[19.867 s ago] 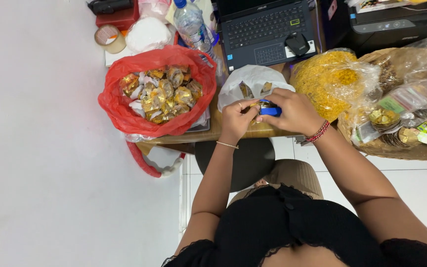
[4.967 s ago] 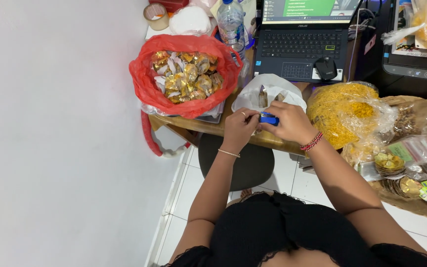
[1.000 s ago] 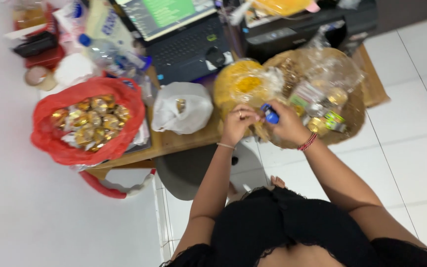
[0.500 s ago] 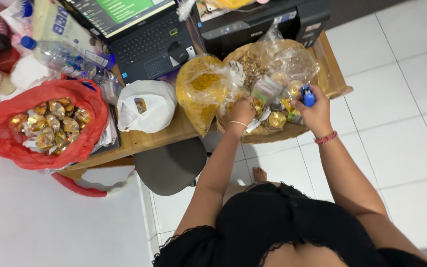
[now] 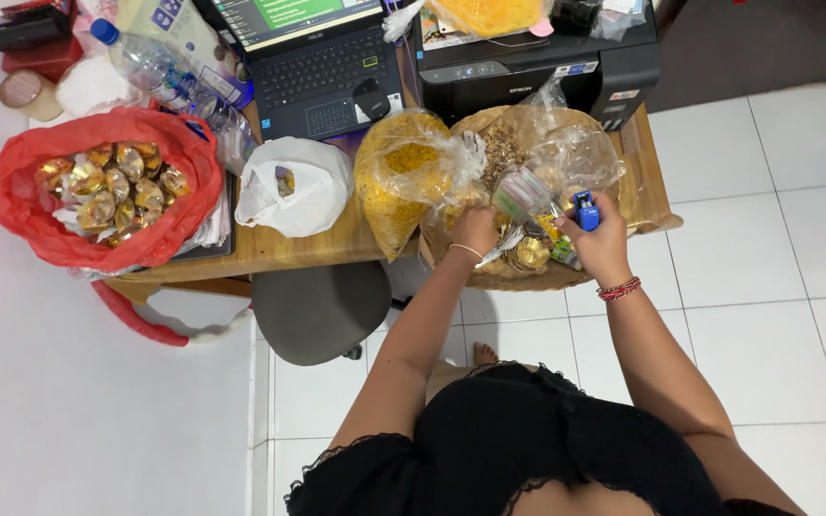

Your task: The person repeatedly picks up small, gold-wrapped snack items from a large bag and places them into a white plastic bag on the table. The person uses a blue handheld device to scan or mark each item before placing it in the bag.

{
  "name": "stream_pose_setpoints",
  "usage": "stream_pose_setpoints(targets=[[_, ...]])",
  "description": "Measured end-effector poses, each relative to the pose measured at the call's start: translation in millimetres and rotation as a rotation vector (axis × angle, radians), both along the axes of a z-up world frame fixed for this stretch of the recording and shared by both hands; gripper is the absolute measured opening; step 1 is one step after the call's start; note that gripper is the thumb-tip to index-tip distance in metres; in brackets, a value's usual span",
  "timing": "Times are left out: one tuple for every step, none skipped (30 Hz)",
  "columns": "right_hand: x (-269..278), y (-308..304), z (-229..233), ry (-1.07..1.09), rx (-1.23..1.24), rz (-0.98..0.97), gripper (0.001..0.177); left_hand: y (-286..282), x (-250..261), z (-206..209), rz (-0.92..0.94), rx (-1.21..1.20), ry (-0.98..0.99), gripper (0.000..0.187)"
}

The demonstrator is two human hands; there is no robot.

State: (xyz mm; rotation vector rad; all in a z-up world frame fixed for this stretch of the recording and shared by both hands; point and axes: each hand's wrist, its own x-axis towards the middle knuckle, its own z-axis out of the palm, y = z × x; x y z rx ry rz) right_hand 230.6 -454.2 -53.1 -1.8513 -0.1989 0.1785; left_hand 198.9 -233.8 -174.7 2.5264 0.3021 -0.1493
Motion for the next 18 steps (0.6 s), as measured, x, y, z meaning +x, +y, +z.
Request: stream_pose_setpoints(targets=[[-1,2,3,-0.005,0.001,0.007,0.036,0,1,-4,0.007,0.001,-0.005,0.034],[-2,5,6,-0.010,0.009,0.016,0.035,1,2,-8,0.029,-0.012,0.002,0.033],[-3,7,9,-0.014,0.018,0.024,0.035,1,3,-13,0.050,-0.025,0.009,0.033],[-3,8,7,-0.017,0.018,0.030,0.035,2,2,-14,0.056,-0.025,0.006,0.033],[-2,10,5,-0.016,0.034,0.038,0.035,2,0,-15,0.082,-0.068,0.003,0.033],[-1,12,3,-0.014,0.050,0.046,0.035,2,-2,-16,0.107,-0.110,0.001,0.034],[-2,12,4,-0.015,0.051,0.051,0.035,0,-8,-5,0.112,-0.109,0.000,0.034],[-2,12,4,-0.026,0.026,0.052,0.035,-2,-13,6,0.115,-0.132,-0.004,0.035],[-2,13,5,-0.038,0.001,0.052,0.035,-5,-19,16,0.118,-0.155,-0.008,0.037],[-3,13,2,-0.040,0.004,0.053,0.035,-5,-21,19,0.119,-0.153,-0.010,0.037],[-3,14,0,-0.033,0.002,0.058,0.036,-5,-22,22,0.118,-0.170,0.012,0.037],[-3,14,-1,-0.028,-0.001,0.062,0.037,-5,-23,26,0.117,-0.189,0.033,0.038],[-2,15,-1,-0.030,0.001,0.062,0.037,-3,-23,28,0.117,-0.187,0.030,0.038],[-3,14,-1,-0.026,0.005,0.059,0.037,-2,-24,30,0.138,-0.218,0.040,0.040],[-4,14,-1,-0.022,0.009,0.056,0.036,-2,-26,31,0.159,-0.248,0.050,0.041],[-4,14,-1,-0.023,0.009,0.056,0.036,-3,-28,38,0.158,-0.248,0.049,0.041],[-4,14,-1,-0.028,-0.009,0.055,0.036,-4,-31,44,0.191,-0.282,0.057,0.041],[-4,14,-2,-0.033,-0.028,0.053,0.036,-6,-33,51,0.223,-0.316,0.066,0.041]])
